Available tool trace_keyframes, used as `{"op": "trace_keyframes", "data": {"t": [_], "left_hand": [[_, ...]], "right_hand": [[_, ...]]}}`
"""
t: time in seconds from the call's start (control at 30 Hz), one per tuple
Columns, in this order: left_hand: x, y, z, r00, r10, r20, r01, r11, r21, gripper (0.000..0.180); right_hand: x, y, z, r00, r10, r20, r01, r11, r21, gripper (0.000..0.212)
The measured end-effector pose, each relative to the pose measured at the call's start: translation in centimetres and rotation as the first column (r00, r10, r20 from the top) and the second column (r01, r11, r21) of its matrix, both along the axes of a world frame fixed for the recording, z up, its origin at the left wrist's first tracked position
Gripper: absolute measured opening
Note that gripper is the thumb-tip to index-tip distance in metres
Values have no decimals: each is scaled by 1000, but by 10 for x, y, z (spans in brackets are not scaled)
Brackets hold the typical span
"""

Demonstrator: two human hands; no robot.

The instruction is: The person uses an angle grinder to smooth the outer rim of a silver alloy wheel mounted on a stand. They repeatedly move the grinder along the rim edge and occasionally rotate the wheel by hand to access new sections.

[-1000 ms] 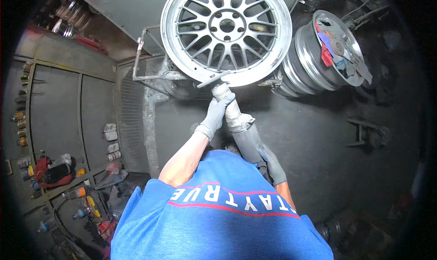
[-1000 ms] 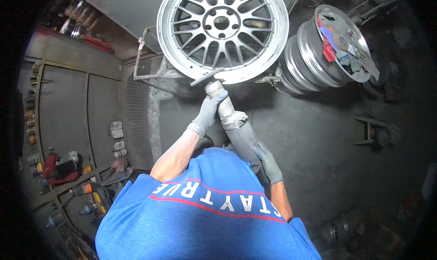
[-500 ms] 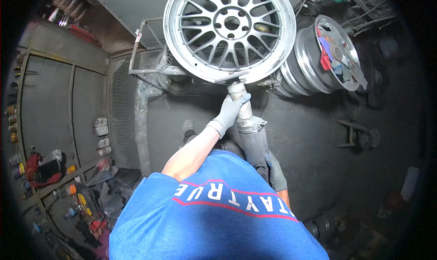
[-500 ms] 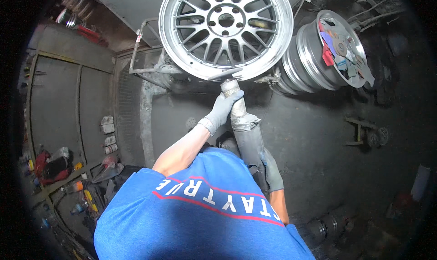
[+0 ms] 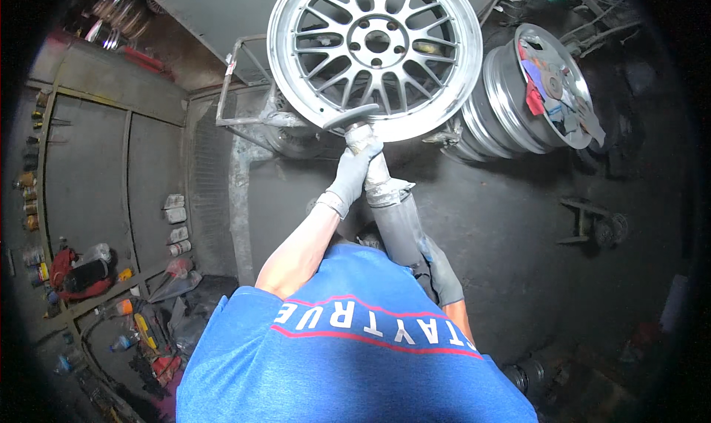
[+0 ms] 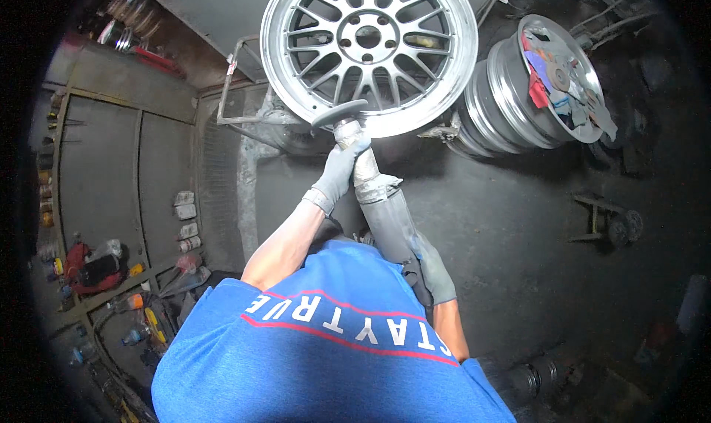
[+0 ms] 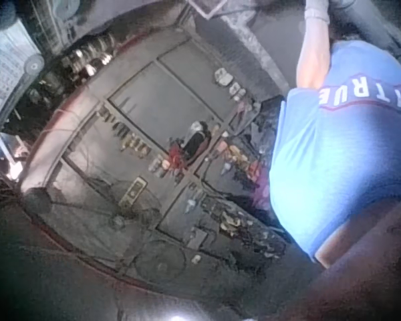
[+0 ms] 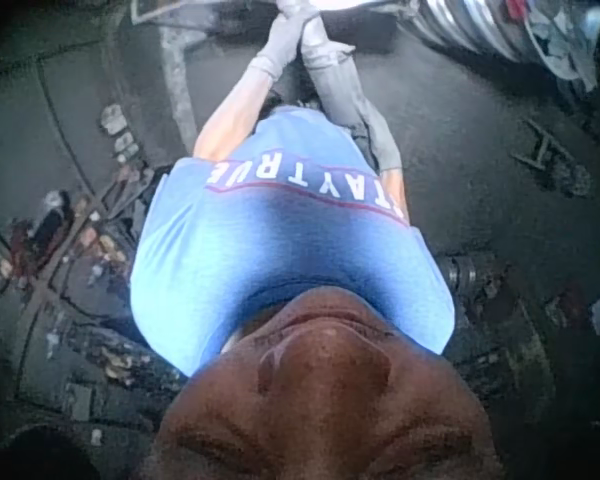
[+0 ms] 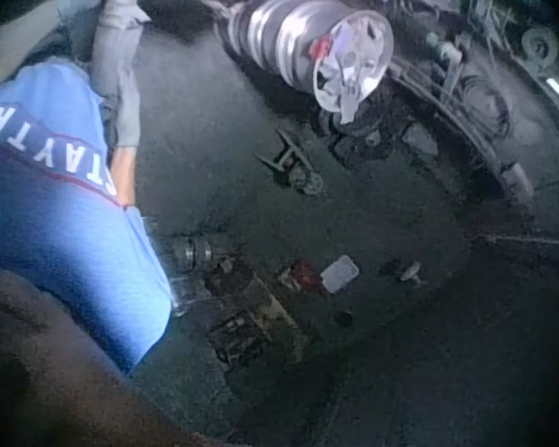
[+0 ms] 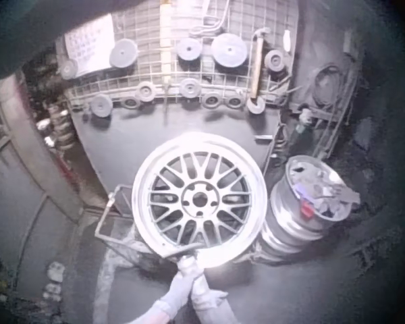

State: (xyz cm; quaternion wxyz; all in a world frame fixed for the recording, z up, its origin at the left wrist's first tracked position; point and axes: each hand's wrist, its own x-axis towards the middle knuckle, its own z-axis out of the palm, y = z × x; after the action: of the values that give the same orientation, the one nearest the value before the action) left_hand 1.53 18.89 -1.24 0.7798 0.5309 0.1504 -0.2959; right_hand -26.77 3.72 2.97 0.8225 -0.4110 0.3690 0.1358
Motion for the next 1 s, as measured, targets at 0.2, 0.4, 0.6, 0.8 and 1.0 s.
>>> {"op": "trace_keyframes", "data": {"t": [0.2,0.4,0.6,0.8,1.0], "left_hand": [[-29,-71,-12,995,-91,-46,89,995,-36,51],[-35,-135,-9,991,-132,-28,124,972,-198,48],[-32,-154,-13,989,-107,-104,63,930,-362,40],[-32,-114,-18,983,-135,-128,86,939,-332,45],[-15,-38,-18,983,-182,-29,176,974,-140,55]], "right_hand": [[-35,-58,18,996,3,-84,-19,982,-189,67],[-32,-107,57,989,27,-147,-79,930,-359,66],[-40,-132,49,991,113,-68,-131,807,-576,66],[-39,-84,46,991,86,-100,-125,854,-505,66],[-17,26,47,990,-128,-62,116,979,-165,66]]}}
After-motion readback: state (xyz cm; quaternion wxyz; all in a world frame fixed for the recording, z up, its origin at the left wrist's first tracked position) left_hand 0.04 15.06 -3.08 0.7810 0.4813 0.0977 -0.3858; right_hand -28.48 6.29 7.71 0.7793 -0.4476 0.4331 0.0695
